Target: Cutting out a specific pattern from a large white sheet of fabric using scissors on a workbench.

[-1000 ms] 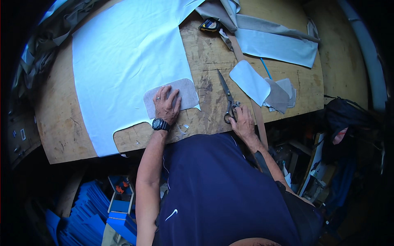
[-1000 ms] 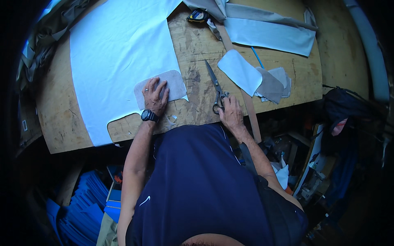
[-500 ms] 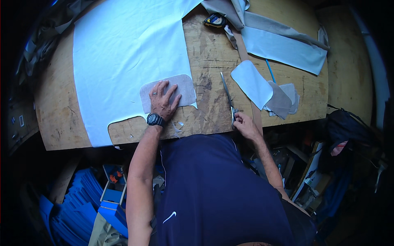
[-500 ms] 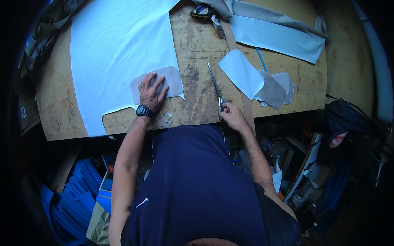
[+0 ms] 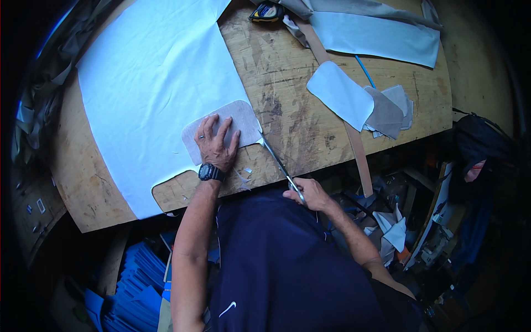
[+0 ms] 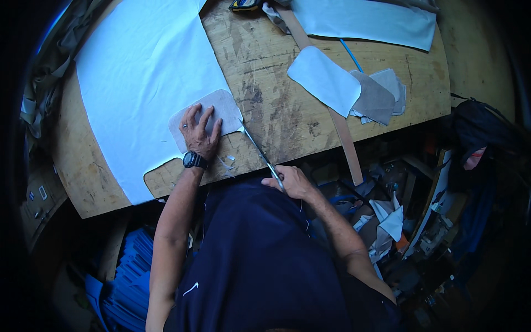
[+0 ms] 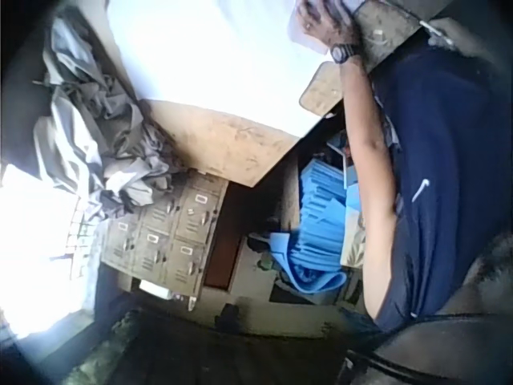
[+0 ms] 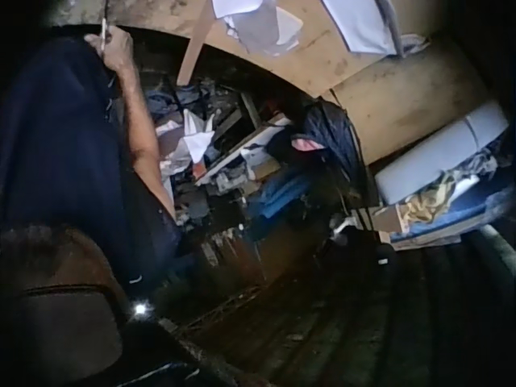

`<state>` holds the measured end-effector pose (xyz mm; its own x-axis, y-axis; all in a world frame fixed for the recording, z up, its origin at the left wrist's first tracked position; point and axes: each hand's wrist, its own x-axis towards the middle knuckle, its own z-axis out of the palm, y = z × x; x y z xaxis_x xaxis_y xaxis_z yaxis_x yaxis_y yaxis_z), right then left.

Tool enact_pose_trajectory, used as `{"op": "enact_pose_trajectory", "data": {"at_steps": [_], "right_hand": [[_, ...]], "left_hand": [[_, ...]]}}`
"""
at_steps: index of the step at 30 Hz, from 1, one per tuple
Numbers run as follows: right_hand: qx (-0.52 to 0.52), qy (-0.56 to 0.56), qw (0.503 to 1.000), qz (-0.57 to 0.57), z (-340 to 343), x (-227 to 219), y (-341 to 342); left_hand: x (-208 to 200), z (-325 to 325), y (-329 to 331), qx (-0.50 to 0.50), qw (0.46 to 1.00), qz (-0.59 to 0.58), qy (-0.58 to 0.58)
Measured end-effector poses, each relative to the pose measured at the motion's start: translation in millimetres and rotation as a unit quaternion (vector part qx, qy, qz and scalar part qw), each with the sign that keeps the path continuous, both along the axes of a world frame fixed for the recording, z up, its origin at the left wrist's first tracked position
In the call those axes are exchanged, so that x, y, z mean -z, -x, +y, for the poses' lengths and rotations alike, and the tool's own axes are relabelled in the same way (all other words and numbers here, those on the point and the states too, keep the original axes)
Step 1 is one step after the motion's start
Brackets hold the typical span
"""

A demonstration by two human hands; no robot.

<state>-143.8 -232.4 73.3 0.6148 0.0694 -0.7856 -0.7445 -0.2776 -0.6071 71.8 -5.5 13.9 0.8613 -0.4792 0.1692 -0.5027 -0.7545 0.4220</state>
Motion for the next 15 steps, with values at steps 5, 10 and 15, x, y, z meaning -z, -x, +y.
{"op": "enact_pose_trajectory", "data": {"at_steps": [5, 10, 15], "right_hand": [[0.068, 0.055, 0.991, -0.099, 47, 16, -6], [0.158, -0.033, 0.985, -0.068, 62, 27, -4], [0.159, -0.034, 0.984, -0.079, 62, 26, -3]], "left_hand": [[4, 1, -1, 0.004, 1.0, 0.004, 0.0], [1, 2, -2, 0.006, 1.0, 0.005, 0.01], [1, 4, -2, 0.006, 1.0, 0.004, 0.009]]}}
